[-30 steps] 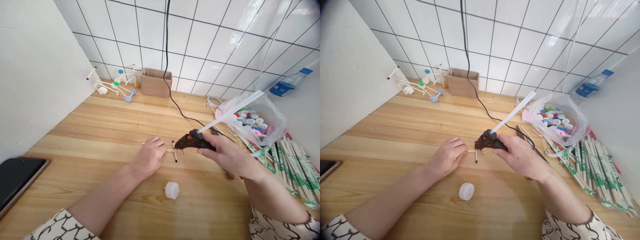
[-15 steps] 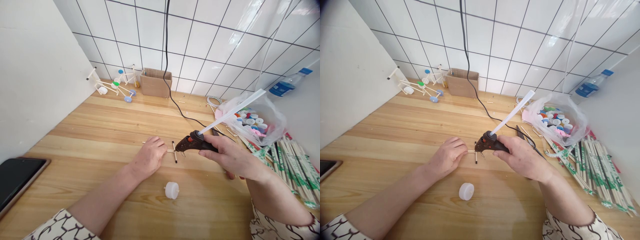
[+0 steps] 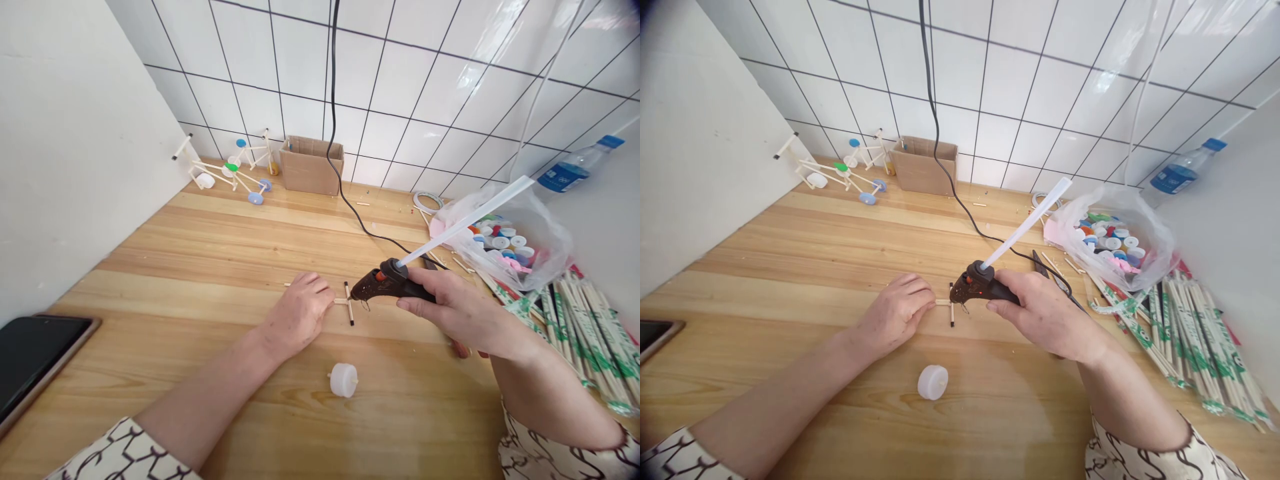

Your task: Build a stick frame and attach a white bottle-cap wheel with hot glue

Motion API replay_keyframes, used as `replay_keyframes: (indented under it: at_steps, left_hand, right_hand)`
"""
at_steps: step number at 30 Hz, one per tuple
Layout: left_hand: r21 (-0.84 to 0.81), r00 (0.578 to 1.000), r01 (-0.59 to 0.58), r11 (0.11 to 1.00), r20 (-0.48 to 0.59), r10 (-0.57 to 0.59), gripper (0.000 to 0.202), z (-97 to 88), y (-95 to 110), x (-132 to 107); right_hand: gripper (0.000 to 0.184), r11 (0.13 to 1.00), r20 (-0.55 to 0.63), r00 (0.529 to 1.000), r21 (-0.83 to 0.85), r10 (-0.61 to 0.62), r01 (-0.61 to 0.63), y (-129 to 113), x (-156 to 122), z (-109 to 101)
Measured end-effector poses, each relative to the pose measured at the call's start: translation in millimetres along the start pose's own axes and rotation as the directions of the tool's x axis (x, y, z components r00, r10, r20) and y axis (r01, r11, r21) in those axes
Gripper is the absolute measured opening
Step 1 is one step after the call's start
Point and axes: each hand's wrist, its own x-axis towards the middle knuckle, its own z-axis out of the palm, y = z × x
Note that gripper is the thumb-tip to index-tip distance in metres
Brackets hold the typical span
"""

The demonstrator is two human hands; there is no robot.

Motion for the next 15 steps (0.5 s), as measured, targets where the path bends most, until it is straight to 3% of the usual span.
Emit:
replay_keyframes:
  at_steps: [15]
  left_hand:
    - [0.001,1.0,-0.001,1.0,0.001,0.001,0.025,0.5,-0.3,0.1]
  right_hand:
    - [0.018,0.997,-0.051,0.996,-0.046,-0.071,0.068,8.7,2.7,9.4]
